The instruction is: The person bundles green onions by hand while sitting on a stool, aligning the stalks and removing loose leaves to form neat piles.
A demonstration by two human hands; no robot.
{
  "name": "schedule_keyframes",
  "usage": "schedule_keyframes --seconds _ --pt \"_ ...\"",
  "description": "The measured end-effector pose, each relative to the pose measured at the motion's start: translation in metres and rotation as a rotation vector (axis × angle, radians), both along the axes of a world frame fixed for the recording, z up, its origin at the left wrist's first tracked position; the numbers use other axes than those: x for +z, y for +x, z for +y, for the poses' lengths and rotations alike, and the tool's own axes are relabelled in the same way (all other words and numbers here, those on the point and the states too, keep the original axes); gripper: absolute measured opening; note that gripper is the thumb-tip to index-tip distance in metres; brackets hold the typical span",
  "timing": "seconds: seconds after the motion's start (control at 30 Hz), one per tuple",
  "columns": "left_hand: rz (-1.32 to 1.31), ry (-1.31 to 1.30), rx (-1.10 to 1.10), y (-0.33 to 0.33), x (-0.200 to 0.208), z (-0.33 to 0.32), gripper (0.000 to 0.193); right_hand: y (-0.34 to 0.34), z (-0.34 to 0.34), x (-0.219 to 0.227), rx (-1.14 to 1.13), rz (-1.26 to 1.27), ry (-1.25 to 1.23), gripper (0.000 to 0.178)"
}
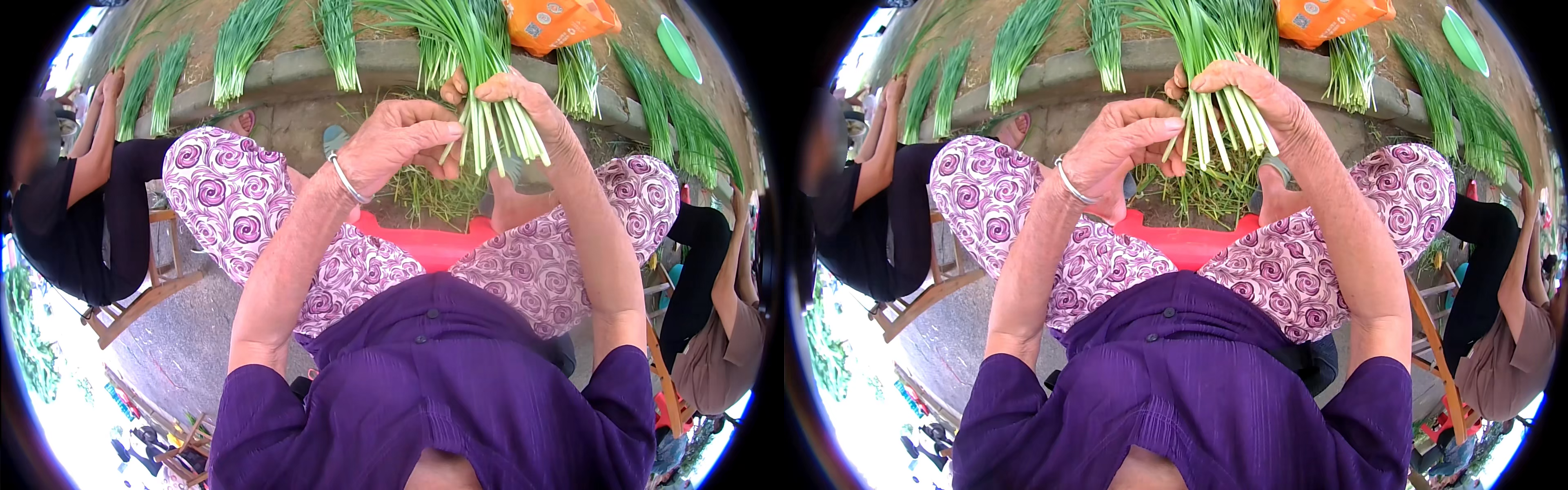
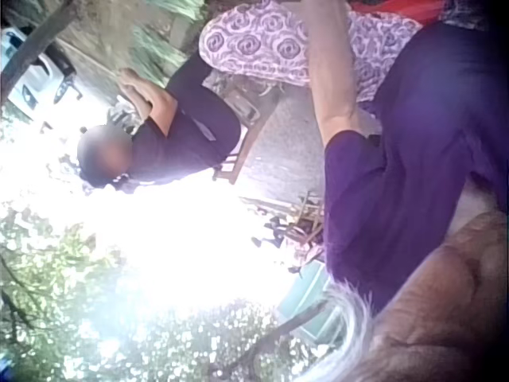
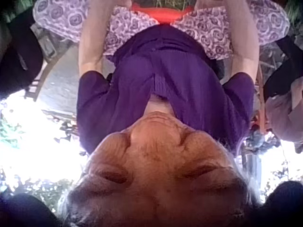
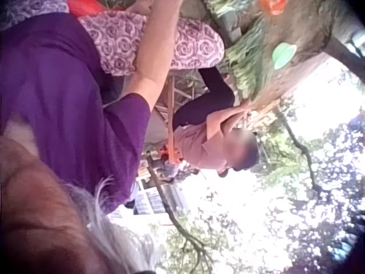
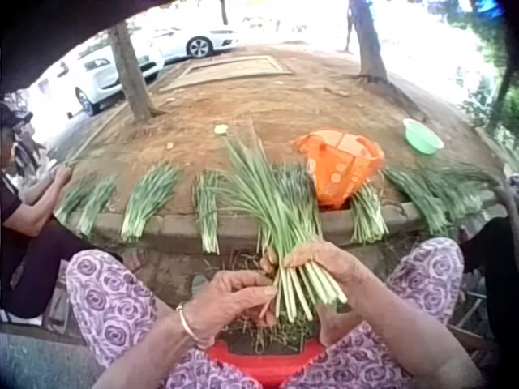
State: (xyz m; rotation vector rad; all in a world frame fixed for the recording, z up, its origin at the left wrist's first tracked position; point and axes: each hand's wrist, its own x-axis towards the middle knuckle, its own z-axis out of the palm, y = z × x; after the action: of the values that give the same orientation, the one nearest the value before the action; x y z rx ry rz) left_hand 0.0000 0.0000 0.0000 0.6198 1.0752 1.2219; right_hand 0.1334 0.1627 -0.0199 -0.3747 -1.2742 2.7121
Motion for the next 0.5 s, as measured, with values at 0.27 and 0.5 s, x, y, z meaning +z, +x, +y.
schedule_keyframes --seconds 0.27,0.5 --pt "0.051 0.009 0.046 0.003 -0.004 0.000 0.015 0.001 0.006 -0.005 0.002 -0.079 0.133 0.027" --pt "-0.002 -0.014 0.092 0.001 -0.006 -0.001 0.019 -0.001 0.003 -0.007 -0.029 -0.102 0.233 0.025"
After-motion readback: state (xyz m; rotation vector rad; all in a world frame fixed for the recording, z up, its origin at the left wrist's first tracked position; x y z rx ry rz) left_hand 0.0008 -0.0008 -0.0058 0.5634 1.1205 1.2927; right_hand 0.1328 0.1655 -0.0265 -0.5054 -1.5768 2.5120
